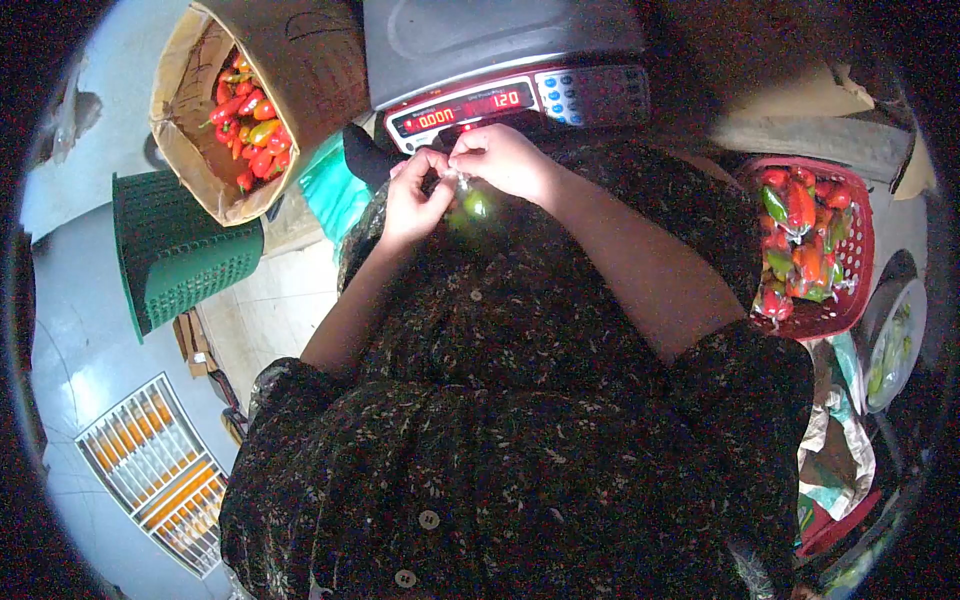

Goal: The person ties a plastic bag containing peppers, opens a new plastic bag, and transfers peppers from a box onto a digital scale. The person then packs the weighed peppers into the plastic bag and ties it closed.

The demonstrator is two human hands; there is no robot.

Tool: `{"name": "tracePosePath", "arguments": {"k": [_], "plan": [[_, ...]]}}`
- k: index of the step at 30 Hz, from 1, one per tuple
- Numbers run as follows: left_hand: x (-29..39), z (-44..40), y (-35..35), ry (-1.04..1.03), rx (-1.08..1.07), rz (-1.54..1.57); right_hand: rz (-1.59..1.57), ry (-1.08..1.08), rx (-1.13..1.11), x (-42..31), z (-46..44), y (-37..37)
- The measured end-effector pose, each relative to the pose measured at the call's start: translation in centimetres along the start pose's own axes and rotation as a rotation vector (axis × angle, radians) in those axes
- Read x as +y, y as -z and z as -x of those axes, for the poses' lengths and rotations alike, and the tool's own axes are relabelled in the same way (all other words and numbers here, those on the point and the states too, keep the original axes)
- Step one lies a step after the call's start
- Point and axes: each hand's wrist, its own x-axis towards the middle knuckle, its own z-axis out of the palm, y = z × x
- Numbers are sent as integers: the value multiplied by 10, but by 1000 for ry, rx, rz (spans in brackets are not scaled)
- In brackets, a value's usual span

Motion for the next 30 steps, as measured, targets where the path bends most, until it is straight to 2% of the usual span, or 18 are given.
{"name": "tracePosePath", "arguments": {"k": [5, 8, 12, 17, 21, 24, 30], "plan": [[0, 1, -3, 86, 22, 95, -154, -49, 28, -3, 3, -1], [-4, -1, -5, -73, 77, -62, -151, -51, 47, 0, 1, 0], [-1, 0, -5, -33, 75, -143, -108, 1, 58, 11, -4, -2], [-2, 2, -7, 119, 16, -117, 116, 11, 52, 0, 1, -3], [0, 2, -8, 131, 36, -113, 147, 18, 61, 1, 2, -5], [-4, 3, -9, 138, 47, -101, 336, 108, 95, 1, 5, -5], [-1, 3, -9, 120, 60, -154, 567, 138, 86, -1, 7, -4]]}}
